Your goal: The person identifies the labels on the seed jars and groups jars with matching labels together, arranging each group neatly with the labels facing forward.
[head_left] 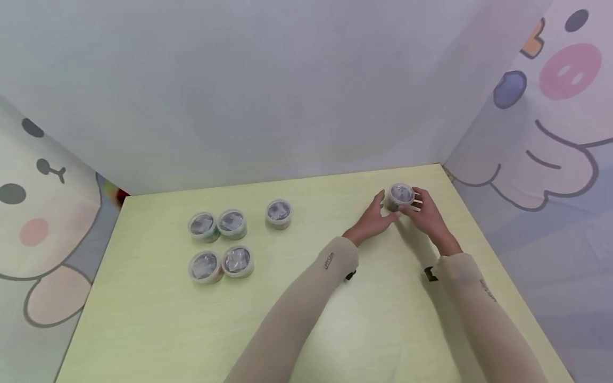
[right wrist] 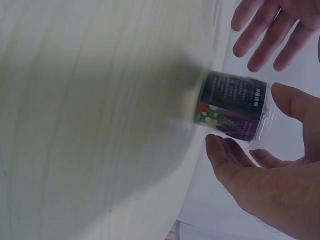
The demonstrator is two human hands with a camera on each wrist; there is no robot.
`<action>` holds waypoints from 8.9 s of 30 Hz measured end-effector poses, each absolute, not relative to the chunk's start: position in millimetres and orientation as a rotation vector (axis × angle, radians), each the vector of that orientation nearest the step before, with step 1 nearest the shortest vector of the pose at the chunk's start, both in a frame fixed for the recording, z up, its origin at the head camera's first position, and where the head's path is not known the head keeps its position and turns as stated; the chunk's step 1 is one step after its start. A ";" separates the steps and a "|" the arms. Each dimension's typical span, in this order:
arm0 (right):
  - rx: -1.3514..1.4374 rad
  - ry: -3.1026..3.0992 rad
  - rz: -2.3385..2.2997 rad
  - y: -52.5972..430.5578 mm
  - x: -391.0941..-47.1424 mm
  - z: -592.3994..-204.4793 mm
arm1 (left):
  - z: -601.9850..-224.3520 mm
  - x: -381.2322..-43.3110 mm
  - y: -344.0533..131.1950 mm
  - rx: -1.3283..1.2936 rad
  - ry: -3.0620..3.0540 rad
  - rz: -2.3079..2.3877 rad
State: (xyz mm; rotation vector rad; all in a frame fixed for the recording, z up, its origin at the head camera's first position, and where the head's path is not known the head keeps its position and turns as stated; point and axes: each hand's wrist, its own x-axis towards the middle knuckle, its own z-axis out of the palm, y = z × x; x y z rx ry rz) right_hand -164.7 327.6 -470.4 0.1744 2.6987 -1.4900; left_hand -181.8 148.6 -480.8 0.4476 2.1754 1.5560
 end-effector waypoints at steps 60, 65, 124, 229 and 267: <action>-0.449 2.365 -1.642 219.5 -119.8 -434.8 | -443.9 -121.2 18.5 0.568 2.216 1.898; -0.508 2.330 -1.643 212.8 -120.2 -441.7 | -465.2 -125.5 8.8 0.586 2.227 1.856; -0.569 2.223 -1.753 148.5 -104.6 -419.9 | -444.6 -100.1 -44.1 0.430 2.312 1.965; -0.453 2.178 -1.782 150.4 -130.7 -434.9 | -415.0 -104.0 -33.6 0.200 2.317 2.030; -0.664 2.198 -1.668 158.9 -159.2 -431.7 | -454.9 -138.0 -21.3 0.305 2.944 1.348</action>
